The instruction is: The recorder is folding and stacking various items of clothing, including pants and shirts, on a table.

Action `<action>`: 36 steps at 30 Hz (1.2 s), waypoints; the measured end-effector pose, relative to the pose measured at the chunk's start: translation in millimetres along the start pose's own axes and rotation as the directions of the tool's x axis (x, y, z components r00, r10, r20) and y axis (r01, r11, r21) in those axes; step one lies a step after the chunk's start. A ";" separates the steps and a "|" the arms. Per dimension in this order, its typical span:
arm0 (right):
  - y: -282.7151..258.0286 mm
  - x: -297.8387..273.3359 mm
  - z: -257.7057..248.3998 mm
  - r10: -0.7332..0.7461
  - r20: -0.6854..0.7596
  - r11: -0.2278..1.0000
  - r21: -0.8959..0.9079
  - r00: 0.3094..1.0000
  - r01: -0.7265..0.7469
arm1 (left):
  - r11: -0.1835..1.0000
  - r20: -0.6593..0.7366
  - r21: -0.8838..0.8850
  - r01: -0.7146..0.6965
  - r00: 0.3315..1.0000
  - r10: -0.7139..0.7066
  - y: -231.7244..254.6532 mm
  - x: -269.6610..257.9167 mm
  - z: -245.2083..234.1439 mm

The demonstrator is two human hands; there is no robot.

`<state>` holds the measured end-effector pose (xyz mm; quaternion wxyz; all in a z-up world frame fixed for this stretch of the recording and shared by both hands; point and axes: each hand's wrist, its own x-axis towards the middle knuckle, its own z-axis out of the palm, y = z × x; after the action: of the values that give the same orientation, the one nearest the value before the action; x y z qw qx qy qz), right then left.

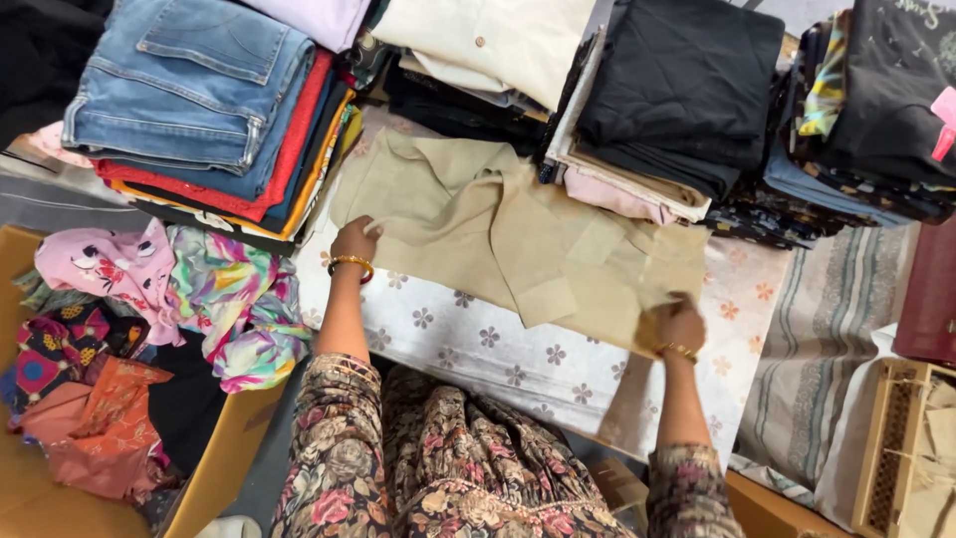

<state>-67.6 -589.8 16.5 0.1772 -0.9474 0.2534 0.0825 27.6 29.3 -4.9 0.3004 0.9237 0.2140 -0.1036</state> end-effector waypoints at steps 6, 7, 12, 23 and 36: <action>26.0 11.8 -4.1 0.066 0.021 0.970 0.235 0.998 -0.069 | 0.988 -0.034 -0.042 -0.149 0.988 0.148 -3.0 -14.1 -12.2; 24.5 2.3 -4.5 0.059 0.016 0.983 0.174 0.998 -0.060 | 0.995 -0.022 0.007 -0.100 0.995 0.100 -7.3 -13.2 -11.0; 45.1 -13.2 22.8 0.136 -0.115 0.984 -0.098 0.984 -0.147 | 0.989 -0.005 0.131 0.071 0.997 -0.071 -30.9 -2.8 -5.2; 85.4 -13.7 -9.6 0.206 -0.024 0.975 0.086 0.978 -0.203 | 0.971 -0.038 0.241 -0.012 0.999 0.022 -41.3 -35.9 -28.0; -111.5 -94.5 45.8 -0.436 -0.085 0.873 0.202 0.896 0.444 | 0.865 -0.352 0.411 -0.289 0.824 0.443 3.5 -110.0 39.5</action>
<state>-94.9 -439.7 30.2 0.2888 -0.9565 0.0421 -0.0053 -70.8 -33.5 0.6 0.0953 0.9843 0.0702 0.1306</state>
